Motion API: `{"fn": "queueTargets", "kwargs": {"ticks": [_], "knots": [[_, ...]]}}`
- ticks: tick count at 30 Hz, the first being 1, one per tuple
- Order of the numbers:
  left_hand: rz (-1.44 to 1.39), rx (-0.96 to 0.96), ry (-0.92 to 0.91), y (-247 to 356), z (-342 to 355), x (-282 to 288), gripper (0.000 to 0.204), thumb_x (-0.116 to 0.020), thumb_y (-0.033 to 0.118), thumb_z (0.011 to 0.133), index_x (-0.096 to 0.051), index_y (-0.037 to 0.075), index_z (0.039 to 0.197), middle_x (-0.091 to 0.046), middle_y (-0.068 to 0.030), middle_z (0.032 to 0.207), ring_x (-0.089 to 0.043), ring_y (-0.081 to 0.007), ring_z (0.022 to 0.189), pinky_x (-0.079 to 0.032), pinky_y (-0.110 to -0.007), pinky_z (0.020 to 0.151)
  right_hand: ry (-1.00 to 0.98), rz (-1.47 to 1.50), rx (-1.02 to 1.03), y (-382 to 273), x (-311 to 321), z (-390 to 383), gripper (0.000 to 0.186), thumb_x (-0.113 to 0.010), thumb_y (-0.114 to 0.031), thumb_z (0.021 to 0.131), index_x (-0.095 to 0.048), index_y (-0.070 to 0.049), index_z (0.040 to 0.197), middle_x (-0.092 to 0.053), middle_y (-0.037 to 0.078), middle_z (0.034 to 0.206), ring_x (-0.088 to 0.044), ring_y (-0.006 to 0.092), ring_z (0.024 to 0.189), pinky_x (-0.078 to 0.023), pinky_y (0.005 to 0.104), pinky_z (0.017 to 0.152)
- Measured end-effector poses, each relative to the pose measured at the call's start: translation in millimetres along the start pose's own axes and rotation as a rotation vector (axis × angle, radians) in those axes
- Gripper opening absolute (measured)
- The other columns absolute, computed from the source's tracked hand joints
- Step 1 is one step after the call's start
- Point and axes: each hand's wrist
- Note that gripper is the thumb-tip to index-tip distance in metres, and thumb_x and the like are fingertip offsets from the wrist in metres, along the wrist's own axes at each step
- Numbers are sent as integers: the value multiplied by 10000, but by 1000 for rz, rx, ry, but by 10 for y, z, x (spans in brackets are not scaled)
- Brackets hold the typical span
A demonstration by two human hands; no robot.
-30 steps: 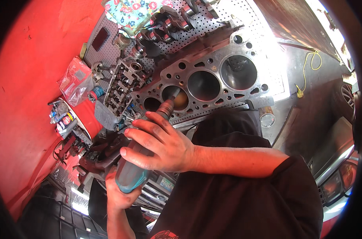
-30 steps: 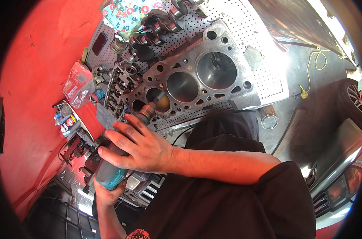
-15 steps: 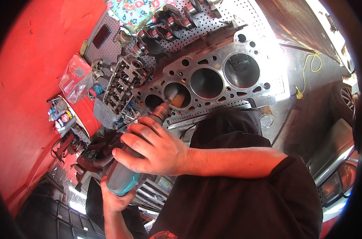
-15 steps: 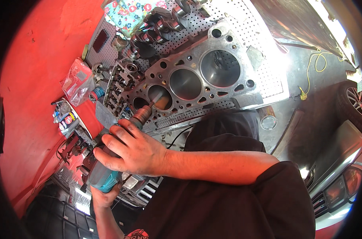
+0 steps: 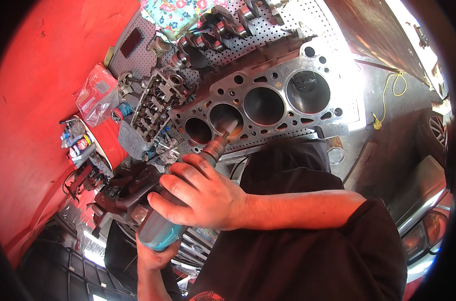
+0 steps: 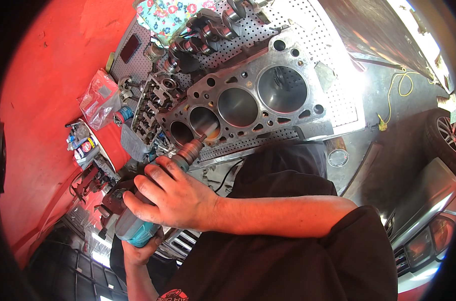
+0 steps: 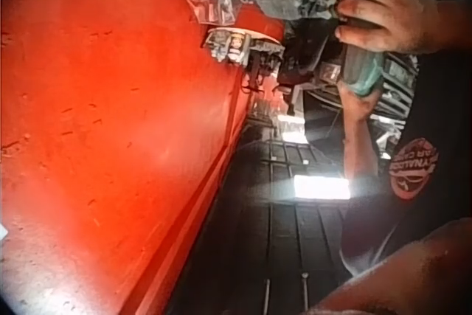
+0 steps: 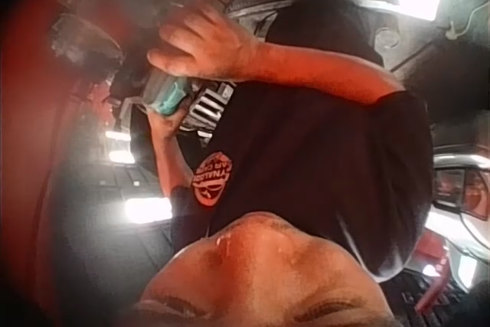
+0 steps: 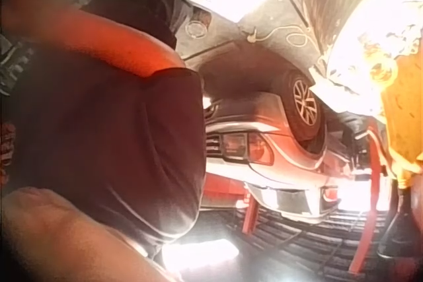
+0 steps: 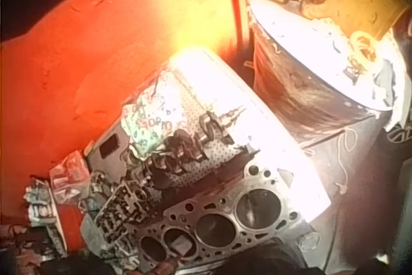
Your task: Honing the cylinder walls of an engine block using a power drill and honing tool.
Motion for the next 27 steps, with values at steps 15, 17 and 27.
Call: {"fn": "queueTargets", "kwargs": {"ticks": [15,17,27], "knots": [[-95,-34,17,39,107,-50,533,-764,-67,765,-624,-61,1280,-731,-126,1028,-725,-206,841,-599,-335,723,-31,44,-11,134,-37,55,472,-693,-217,877,-702,-174,1347,-659,121,1246,-672,320,1157,-528,556,1073],[1,-58,52,86,135,-46,543,-759,-70,763,-615,-63,1287,-725,-123,1008,-718,-202,826,-597,-333,713,-21,40,-10,146,-45,89,475,-692,-217,874,-701,-171,1347,-658,124,1247,-671,322,1156,-529,556,1073],[32,-116,32,289,213,26,530,-725,-56,752,-616,-65,1270,-713,-113,956,-689,-191,766,-571,-322,675,44,54,6,199,-39,246,485,-692,-218,864,-702,-159,1345,-657,123,1228,-671,330,1132,-531,551,1072]]}}
Point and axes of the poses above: each hand's wrist, its own z-axis towards the middle knuckle, its own x-axis out of the back of the hand, y = z × x
